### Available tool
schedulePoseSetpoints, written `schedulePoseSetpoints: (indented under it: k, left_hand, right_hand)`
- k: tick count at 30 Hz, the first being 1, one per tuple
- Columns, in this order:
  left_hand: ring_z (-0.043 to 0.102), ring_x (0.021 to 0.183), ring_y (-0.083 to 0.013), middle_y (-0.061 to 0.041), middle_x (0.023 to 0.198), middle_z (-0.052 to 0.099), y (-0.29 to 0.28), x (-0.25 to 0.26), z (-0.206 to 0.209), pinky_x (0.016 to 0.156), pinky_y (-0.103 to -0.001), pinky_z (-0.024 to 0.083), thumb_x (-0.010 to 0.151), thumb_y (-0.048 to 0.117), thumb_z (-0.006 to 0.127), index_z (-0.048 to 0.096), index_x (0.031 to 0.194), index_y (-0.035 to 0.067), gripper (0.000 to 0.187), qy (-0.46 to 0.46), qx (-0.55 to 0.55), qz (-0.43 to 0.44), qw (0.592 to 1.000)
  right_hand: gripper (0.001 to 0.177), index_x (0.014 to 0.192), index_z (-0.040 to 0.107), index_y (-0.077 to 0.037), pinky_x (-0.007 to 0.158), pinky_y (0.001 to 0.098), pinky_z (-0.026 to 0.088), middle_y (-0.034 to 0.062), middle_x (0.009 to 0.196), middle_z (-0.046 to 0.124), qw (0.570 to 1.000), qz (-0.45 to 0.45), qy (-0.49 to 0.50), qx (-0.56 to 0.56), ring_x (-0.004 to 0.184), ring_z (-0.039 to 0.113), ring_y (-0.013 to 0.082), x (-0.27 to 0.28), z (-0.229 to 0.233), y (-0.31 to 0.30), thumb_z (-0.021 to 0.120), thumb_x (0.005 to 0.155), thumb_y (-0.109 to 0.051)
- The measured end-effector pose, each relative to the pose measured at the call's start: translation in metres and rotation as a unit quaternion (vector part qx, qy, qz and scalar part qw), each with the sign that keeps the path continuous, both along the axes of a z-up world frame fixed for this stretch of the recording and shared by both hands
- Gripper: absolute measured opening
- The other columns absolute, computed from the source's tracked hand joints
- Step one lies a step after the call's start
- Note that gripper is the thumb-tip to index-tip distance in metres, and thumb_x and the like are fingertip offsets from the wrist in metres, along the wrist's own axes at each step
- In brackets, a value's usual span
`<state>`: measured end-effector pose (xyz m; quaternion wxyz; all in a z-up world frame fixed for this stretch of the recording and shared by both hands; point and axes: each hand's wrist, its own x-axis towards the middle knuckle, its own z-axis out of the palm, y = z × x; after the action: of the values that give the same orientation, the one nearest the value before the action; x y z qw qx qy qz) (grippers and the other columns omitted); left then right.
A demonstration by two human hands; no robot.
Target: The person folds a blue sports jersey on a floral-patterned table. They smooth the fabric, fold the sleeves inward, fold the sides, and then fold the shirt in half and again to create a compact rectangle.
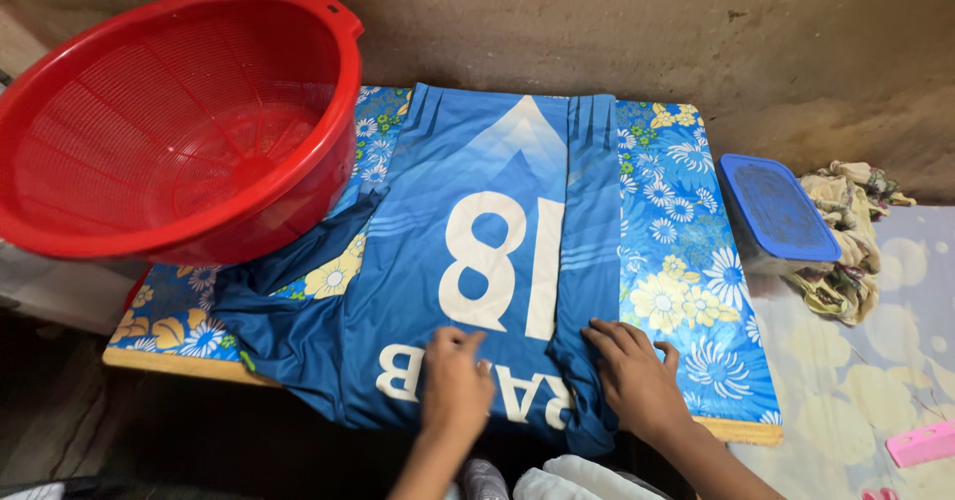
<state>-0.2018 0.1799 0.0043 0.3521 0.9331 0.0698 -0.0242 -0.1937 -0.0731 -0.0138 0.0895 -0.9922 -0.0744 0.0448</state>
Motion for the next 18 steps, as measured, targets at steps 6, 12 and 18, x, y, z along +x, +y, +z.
schedulePoseSetpoints:
  k: [6,12,18]
  left_hand:
    - [0.045,0.129,-0.0334,-0.010,0.138,0.046,0.090,-0.012,-0.009,0.108,-0.042,0.042,0.081,0.022,0.079,0.070,0.125,0.018,0.045,0.058,0.120,0.156,0.979]
    - [0.040,0.130,-0.0454,-0.023,0.143,0.032,0.164,-0.007,-0.038,0.102,-0.051,0.045,0.080,0.027,0.087,0.052,0.143,0.011,0.074,0.049,-0.005,0.407,0.912]
    - [0.071,0.107,-0.0369,-0.023,0.122,0.064,0.214,0.016,-0.066,0.099,-0.052,0.059,0.070,0.003,0.083,0.047,0.133,-0.006,0.072,0.002,-0.360,0.562,0.745]
  right_hand:
    - [0.062,0.147,0.050,-0.029,0.107,0.0612,0.028,-0.0094,0.154,0.043,0.999,-0.020,-0.016,0.031,0.144,0.037,0.0131,-0.010,-0.005,0.008,0.058,0.088,-0.011]
    - [0.052,0.138,0.057,-0.028,0.111,0.0609,0.026,-0.0087,0.151,0.047,0.998,-0.055,0.008,0.014,0.142,0.041,0.0139,0.001,-0.003,0.014,0.058,0.088,-0.012]
    - [0.039,0.128,0.068,-0.026,0.114,0.0587,0.025,-0.0062,0.142,0.056,0.996,-0.077,0.029,0.027,0.139,0.045,0.0154,0.008,0.004,0.035,0.060,0.090,-0.018]
